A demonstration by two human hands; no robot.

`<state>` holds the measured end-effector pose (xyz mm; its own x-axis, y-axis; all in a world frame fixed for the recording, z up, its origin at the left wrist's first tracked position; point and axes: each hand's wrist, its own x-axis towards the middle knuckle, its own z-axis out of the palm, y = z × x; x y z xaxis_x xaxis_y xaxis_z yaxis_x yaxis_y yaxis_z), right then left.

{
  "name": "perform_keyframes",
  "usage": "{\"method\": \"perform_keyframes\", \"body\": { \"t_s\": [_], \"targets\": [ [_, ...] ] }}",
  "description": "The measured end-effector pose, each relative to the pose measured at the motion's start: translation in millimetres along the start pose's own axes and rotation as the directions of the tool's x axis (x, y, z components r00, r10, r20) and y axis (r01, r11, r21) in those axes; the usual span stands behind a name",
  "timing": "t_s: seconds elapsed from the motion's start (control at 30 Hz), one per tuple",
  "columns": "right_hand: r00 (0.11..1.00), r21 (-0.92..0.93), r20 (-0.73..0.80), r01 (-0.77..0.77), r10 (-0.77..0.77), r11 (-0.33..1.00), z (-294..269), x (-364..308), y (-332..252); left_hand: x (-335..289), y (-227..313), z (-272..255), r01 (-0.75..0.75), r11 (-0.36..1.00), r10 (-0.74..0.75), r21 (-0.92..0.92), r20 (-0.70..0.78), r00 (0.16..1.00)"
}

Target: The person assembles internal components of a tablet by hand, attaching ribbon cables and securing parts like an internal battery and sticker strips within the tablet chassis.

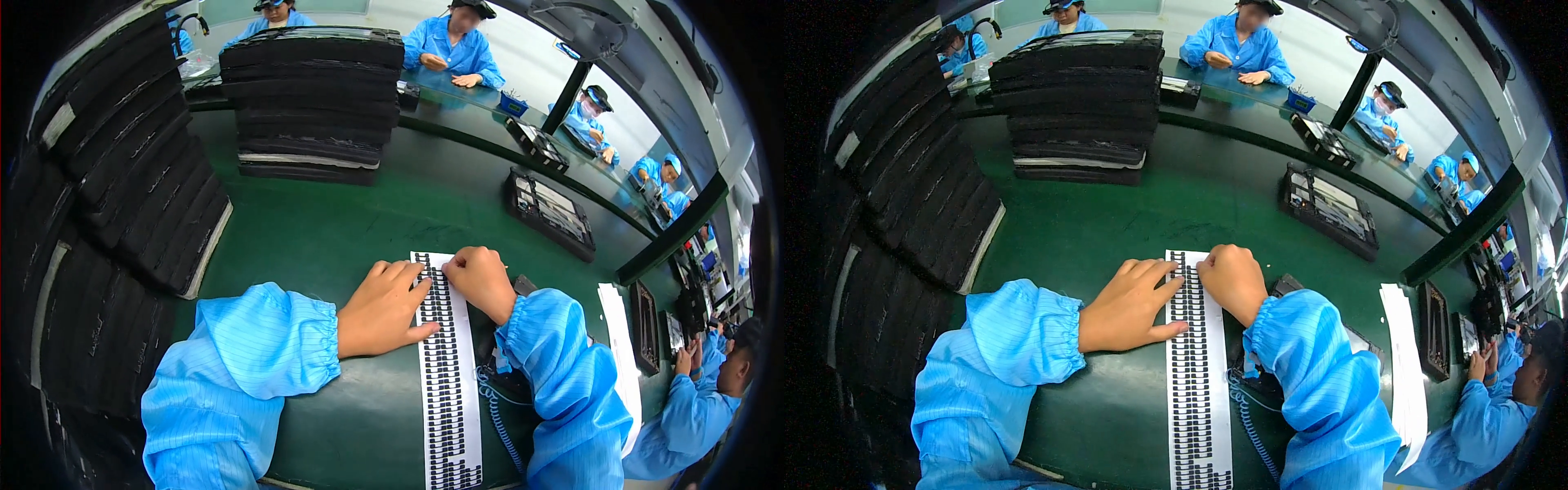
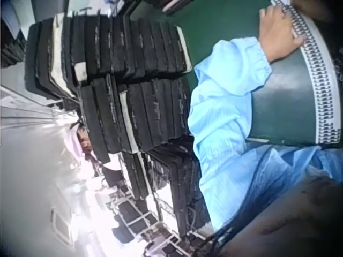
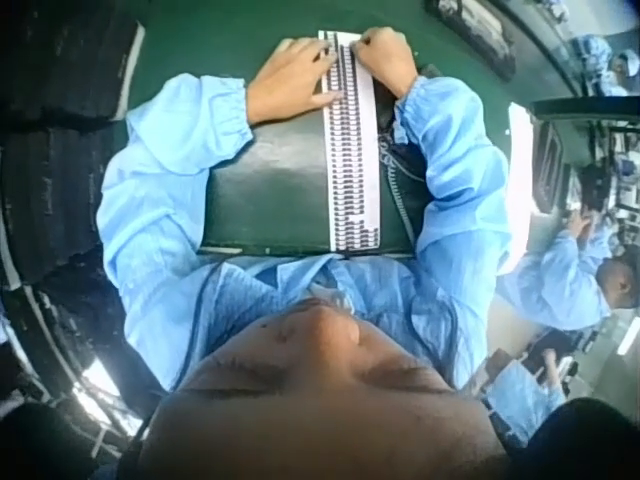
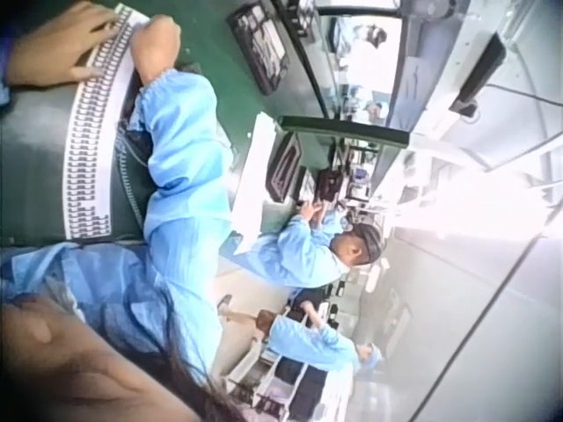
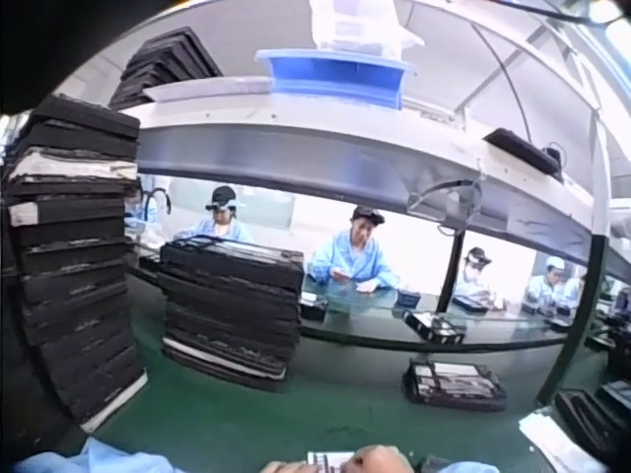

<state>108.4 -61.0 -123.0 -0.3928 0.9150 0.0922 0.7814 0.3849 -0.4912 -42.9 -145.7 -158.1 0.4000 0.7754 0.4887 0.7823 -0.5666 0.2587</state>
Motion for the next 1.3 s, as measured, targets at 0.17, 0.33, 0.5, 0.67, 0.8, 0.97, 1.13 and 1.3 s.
{"method": "perform_keyframes", "body": {
  "t_s": [0.17, 0.33, 0.5, 0.67, 0.8, 0.97, 1.13, 1.3],
  "targets": [
    [0.999, -0.062, 0.027, 0.035, -0.033, 0.997, 4.9, 11.7, 6.6, 5.8, 5.2, -3.8, -0.006, 1.0, 0.005, 0.01, 0.052, 0.999],
    [0.983, 0.178, -0.053, 0.183, -0.177, 0.967, -51.9, -11.8, 6.2, 16.5, 16.4, -11.3, -0.002, 1.0, 0.0, 0.021, 0.116, 0.993],
    [0.993, 0.406, -0.084, 0.106, -0.078, 0.908, -163.4, -127.7, 15.8, 8.7, 13.1, -14.4, 0.004, 0.999, -0.007, 0.036, 0.08, 0.997],
    [0.912, 0.436, -0.252, -0.192, 0.324, 0.879, -218.4, -265.4, 77.3, 35.3, 69.6, -21.7, -0.064, 0.954, 0.146, -0.292, 0.27, 0.952],
    [0.848, 0.385, -0.431, -0.136, 0.308, 0.913, -175.8, -288.9, 126.6, 50.3, 89.5, 7.6, -0.03, 0.96, 0.128, -0.28, 0.341, 0.931],
    [0.836, 0.533, -0.402, -0.118, 0.373, 0.838, -107.2, -255.1, 166.5, 55.2, 91.7, 31.9, -0.099, 0.933, 0.167, -0.346, 0.17, 0.971],
    [0.844, 0.558, -0.369, -0.135, 0.39, 0.819, -114.7, -229.7, 181.2, 40.5, 118.9, 11.5, -0.025, 0.95, 0.093, -0.311, 0.206, 0.974],
    [0.817, 0.499, -0.43, -0.14, 0.385, 0.855, -127.6, -226.3, 165.3, 61.0, 133.1, -5.2, -0.092, 0.987, 0.131, -0.132, 0.326, 0.936]
  ]
}}
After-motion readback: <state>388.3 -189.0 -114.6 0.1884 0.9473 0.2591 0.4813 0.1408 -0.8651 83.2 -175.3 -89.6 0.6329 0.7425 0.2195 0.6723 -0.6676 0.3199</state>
